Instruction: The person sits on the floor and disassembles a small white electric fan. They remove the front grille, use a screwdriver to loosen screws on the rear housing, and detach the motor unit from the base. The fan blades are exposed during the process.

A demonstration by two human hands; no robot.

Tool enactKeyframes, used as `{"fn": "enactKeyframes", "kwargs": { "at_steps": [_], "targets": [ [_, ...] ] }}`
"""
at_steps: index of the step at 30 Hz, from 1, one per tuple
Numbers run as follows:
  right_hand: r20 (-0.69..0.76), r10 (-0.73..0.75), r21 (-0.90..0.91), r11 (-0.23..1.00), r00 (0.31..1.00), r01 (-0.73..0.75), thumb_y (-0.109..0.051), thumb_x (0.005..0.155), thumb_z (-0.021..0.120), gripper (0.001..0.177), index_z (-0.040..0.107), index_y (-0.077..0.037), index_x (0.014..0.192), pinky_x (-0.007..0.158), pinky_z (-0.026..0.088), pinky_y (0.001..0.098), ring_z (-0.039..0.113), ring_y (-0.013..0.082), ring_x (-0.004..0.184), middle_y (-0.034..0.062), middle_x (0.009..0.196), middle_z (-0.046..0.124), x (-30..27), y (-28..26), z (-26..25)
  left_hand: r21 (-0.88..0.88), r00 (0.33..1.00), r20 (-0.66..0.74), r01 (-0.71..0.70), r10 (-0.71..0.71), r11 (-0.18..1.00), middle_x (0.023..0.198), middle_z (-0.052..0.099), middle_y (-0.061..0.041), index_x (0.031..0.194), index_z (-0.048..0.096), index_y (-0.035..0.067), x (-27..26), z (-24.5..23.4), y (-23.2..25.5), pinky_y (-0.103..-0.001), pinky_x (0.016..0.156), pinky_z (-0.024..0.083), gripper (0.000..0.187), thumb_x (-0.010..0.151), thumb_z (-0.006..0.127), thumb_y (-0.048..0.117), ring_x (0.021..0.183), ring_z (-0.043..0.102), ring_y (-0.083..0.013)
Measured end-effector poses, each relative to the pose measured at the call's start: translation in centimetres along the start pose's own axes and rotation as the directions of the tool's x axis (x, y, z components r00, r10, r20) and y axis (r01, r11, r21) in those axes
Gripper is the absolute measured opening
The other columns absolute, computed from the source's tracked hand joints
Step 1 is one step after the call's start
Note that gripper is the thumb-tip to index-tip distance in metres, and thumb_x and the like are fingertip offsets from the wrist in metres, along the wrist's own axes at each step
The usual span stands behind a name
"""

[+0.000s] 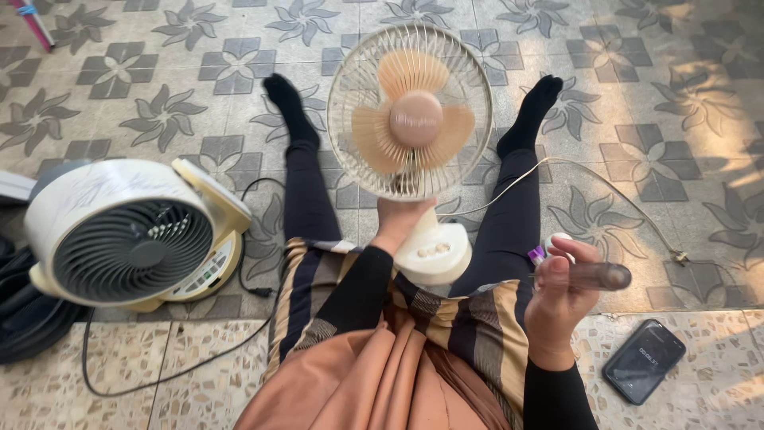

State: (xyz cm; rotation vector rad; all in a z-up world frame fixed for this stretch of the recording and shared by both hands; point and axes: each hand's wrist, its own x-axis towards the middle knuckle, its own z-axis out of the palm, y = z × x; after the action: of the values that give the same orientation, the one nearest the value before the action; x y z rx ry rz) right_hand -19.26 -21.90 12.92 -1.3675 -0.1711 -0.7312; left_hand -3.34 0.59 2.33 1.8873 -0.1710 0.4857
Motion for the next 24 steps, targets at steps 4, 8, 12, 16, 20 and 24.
{"fn": "enactKeyframes", "kwargs": {
  "at_steps": [4, 8, 12, 16, 20, 24],
  "targets": [
    [0.087, -0.149, -0.026, 0.988, 0.985, 0.152, -0.032, 0.112, 0.066, 0.032, 0.059, -0.002, 0.122, 0.073, 0.048, 0.0226, 0.055, 0.0068, 0.082, 0.0044, 0.115, 0.054, -1.8, -4.9, 1.6, 0.0, 0.999, -0.017, 0.043, -0.043, 0.999, 0.103, 0.077, -0.006, 0.106, 0.072, 0.009, 1.1, -3.1, 4.8, -0.038, 0.088, 0.056, 0.042, 0.075, 0.08, 0.037, 0.096, 0.072, -0.0225],
    [0.19, -0.2, -0.212, 0.948, 0.961, 0.239, -0.043, 0.115, 0.054, 0.044, 0.061, 0.0, 0.122, 0.076, 0.053, 0.0238, 0.056, 0.009, 0.102, 0.0053, 0.126, 0.05, -4.2, -7.2, 2.5, -0.095, 0.999, 0.029, 0.043, -0.04, 0.995, 0.104, 0.075, -0.005, 0.11, 0.071, 0.008, -1.2, -6.2, 7.9, -0.036, 0.086, 0.057, 0.044, 0.075, 0.081, 0.034, 0.094, 0.071, -0.0204],
    [0.181, -0.161, -0.369, 0.904, 0.97, 0.218, -0.052, 0.111, 0.049, 0.055, 0.067, 0.0, 0.109, 0.075, 0.043, 0.0243, 0.05, 0.0086, 0.085, 0.0032, 0.096, 0.052, -5.0, -7.2, 1.6, -0.369, 0.996, 0.052, 0.081, -0.066, 0.926, 0.106, 0.071, -0.007, 0.111, 0.067, 0.005, -4.2, -7.3, 9.2, -0.035, 0.082, 0.059, 0.045, 0.074, 0.083, 0.025, 0.094, 0.069, -0.0195],
    [0.089, -0.022, -0.282, 0.958, 0.996, 0.047, -0.055, 0.107, 0.052, 0.056, 0.063, 0.0, 0.103, 0.067, 0.052, 0.025, 0.057, 0.0088, 0.072, 0.0027, 0.083, 0.055, -5.5, -6.6, 0.1, -0.484, 0.998, 0.06, 0.016, 0.015, 0.875, 0.113, 0.067, -0.005, 0.12, 0.062, 0.005, -5.9, -7.8, 9.0, -0.033, 0.088, 0.055, 0.053, 0.076, 0.084, 0.023, 0.101, 0.065, -0.0167],
    [0.114, -0.164, -0.09, 0.98, 0.98, 0.175, -0.051, 0.114, 0.058, 0.049, 0.056, -0.002, 0.118, 0.085, 0.06, 0.0268, 0.057, 0.0077, 0.081, 0.0016, 0.094, 0.055, -5.0, -6.4, -0.2, -0.295, 0.955, 0.19, 0.276, -0.227, 0.915, 0.101, 0.072, -0.006, 0.108, 0.068, 0.002, -8.1, -7.9, 7.4, -0.033, 0.078, 0.058, 0.042, 0.08, 0.087, 0.028, 0.087, 0.068, -0.0156],
    [0.149, -0.163, -0.196, 0.962, 0.975, 0.191, -0.035, 0.111, 0.067, 0.037, 0.054, -0.003, 0.124, 0.088, 0.049, 0.0217, 0.057, 0.0106, 0.096, 0.0071, 0.114, 0.06, -4.0, -7.0, 0.5, -0.236, 0.947, 0.198, 0.296, -0.253, 0.925, 0.102, 0.072, -0.006, 0.109, 0.068, 0.002, -9.3, -8.6, 7.4, -0.033, 0.079, 0.057, 0.04, 0.082, 0.085, 0.027, 0.088, 0.067, -0.0156]
  ]
}}
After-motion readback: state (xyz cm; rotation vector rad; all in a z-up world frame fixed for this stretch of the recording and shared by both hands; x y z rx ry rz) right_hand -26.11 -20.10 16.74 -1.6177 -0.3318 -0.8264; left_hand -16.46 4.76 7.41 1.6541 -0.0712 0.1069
